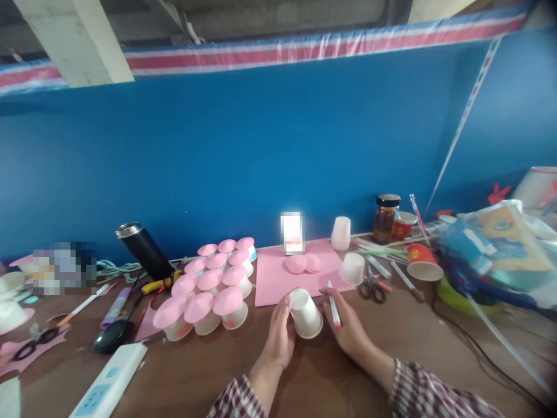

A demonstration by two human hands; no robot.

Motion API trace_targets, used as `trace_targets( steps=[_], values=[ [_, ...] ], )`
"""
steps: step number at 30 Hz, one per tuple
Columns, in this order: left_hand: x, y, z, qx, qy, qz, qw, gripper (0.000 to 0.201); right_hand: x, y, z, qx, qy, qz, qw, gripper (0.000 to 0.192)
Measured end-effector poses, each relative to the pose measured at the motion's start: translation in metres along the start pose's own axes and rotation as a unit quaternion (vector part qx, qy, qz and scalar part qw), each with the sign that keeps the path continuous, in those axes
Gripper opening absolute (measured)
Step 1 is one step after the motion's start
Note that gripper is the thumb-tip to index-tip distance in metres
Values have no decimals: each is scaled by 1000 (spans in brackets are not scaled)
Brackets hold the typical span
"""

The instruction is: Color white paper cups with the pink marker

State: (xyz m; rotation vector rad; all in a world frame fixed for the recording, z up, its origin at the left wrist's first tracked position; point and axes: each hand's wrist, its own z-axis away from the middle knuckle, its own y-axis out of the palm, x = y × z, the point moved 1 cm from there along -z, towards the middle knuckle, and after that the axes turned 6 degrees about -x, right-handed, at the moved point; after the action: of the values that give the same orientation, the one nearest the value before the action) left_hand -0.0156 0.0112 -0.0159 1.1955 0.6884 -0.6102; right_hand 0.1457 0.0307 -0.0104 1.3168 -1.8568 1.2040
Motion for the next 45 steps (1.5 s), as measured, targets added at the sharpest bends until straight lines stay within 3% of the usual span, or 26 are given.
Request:
trace_targets(
  steps=[3,8,18,27,33,45],
  values=[
    [0,0,1,10,9,-10,1000,44,-2,1,0,3,-3,14,1000,26],
    [1,0,2,-27,-5,-14,1000,48,-5,2,-1,10,0,46,999,30],
    [-5,10,7,8,18,5,1000,29,1,1,-2,1,27,57,998,32],
    [-5,10,7,-11,4,22,1000,34,-11,1,-1,35,30,46,998,32],
    [-6,12,7,15,6,19,1000,31,-11,2,-1,54,17,44,997,32],
    [-3,9,5,-15,-15,84,996,36,-5,0,0,6,13,66,998,33]
  ],
)
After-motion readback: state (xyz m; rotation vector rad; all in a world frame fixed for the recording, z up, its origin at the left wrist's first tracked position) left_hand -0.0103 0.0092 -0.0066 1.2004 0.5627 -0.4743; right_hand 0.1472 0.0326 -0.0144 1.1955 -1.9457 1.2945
